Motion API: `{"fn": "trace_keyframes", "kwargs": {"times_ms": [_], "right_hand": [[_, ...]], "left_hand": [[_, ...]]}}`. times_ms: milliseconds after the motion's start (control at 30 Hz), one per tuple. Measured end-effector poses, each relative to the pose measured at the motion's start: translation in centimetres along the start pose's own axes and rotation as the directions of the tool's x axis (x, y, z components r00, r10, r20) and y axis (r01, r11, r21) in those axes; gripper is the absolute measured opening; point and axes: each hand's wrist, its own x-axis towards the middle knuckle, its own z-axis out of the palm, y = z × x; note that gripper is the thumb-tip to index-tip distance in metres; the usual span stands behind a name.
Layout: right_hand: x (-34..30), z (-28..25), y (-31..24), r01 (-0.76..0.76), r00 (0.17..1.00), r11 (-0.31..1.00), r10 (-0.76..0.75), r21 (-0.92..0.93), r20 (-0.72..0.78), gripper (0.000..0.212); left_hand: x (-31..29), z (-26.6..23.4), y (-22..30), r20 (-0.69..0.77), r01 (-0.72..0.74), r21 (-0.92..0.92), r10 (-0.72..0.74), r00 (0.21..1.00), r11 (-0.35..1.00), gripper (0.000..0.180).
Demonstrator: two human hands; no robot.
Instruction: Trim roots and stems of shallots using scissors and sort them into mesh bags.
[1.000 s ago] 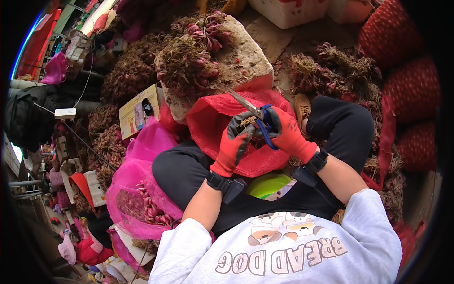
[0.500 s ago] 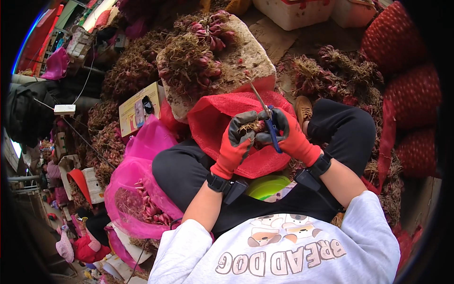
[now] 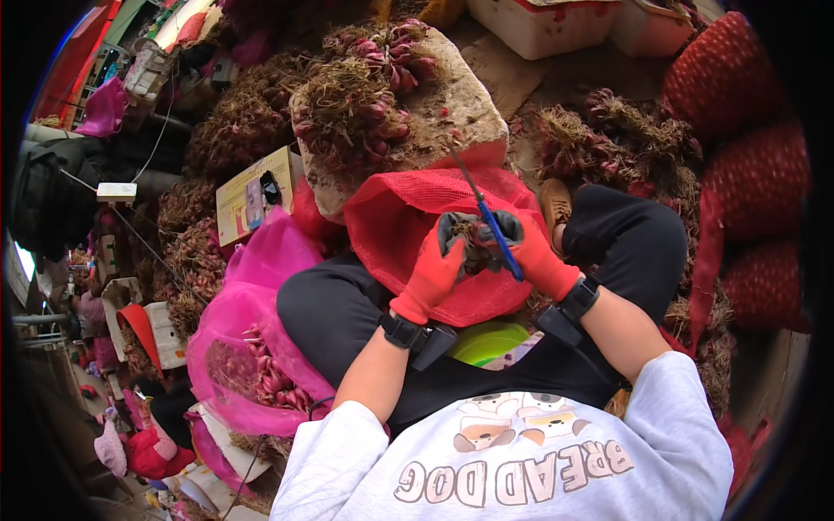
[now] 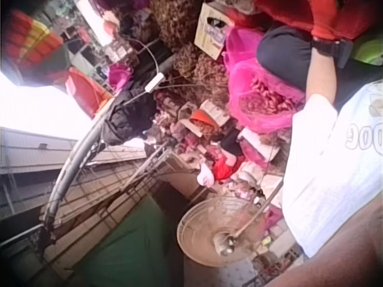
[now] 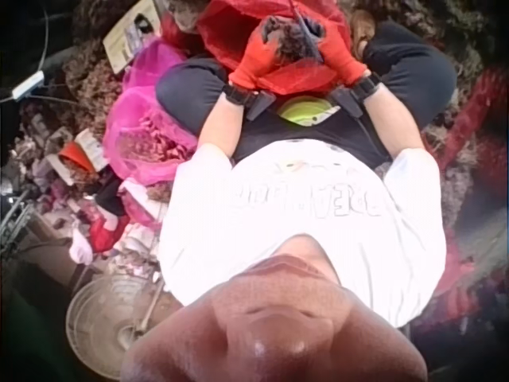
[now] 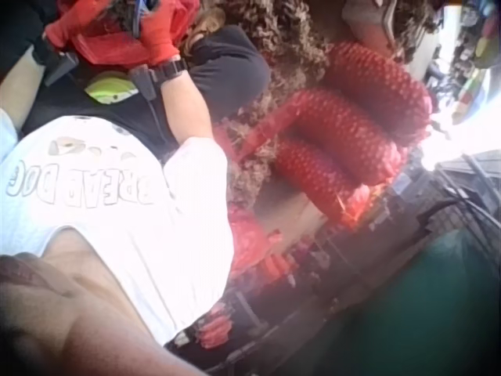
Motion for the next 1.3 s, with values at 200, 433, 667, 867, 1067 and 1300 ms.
{"fn": "trace_keyframes", "kwargs": {"times_ms": [200, 433, 667, 867, 1067, 1300], "right_hand": [[0.3, -1.1, -0.8, -0.248, 0.966, 0.898, 0.258, 0.364, 0.022, 0.025], [0.6, -1.6, 0.2, -0.138, 0.988, 0.950, 0.153, 0.281, -0.032, 0.025], [0.8, -1.1, 0.6, 0.032, 0.999, 0.992, -0.032, 0.118, 0.001, 0.021], [0.3, -1.4, -1.0, -0.265, 0.940, 0.828, 0.107, 0.494, 0.325, 0.016], [0.1, -1.5, -1.2, -0.351, 0.936, 0.856, 0.309, 0.379, 0.170, 0.020], [0.0, -2.1, -0.3, -0.422, 0.905, 0.776, 0.331, 0.469, 0.267, 0.025]], "left_hand": [[0.2, -1.1, 0.4, 0.206, 0.062, -0.495, 0.047, 0.977, 0.867, 0.028], [0.4, -0.7, 0.3, -0.127, -0.047, -0.462, -0.013, 0.992, 0.886, 0.030], [0.0, 0.6, 1.2, -0.025, -0.123, -0.168, 0.121, 0.992, 0.978, 0.024], [-0.3, -1.9, 2.0, 0.261, 0.195, -0.410, -0.090, 0.961, 0.891, 0.022], [-0.1, -1.3, 2.7, 0.169, 0.216, -0.376, -0.163, 0.972, 0.901, 0.020], [0.5, -1.3, 1.4, 0.114, 0.161, -0.444, -0.123, 0.986, 0.881, 0.009]]}}
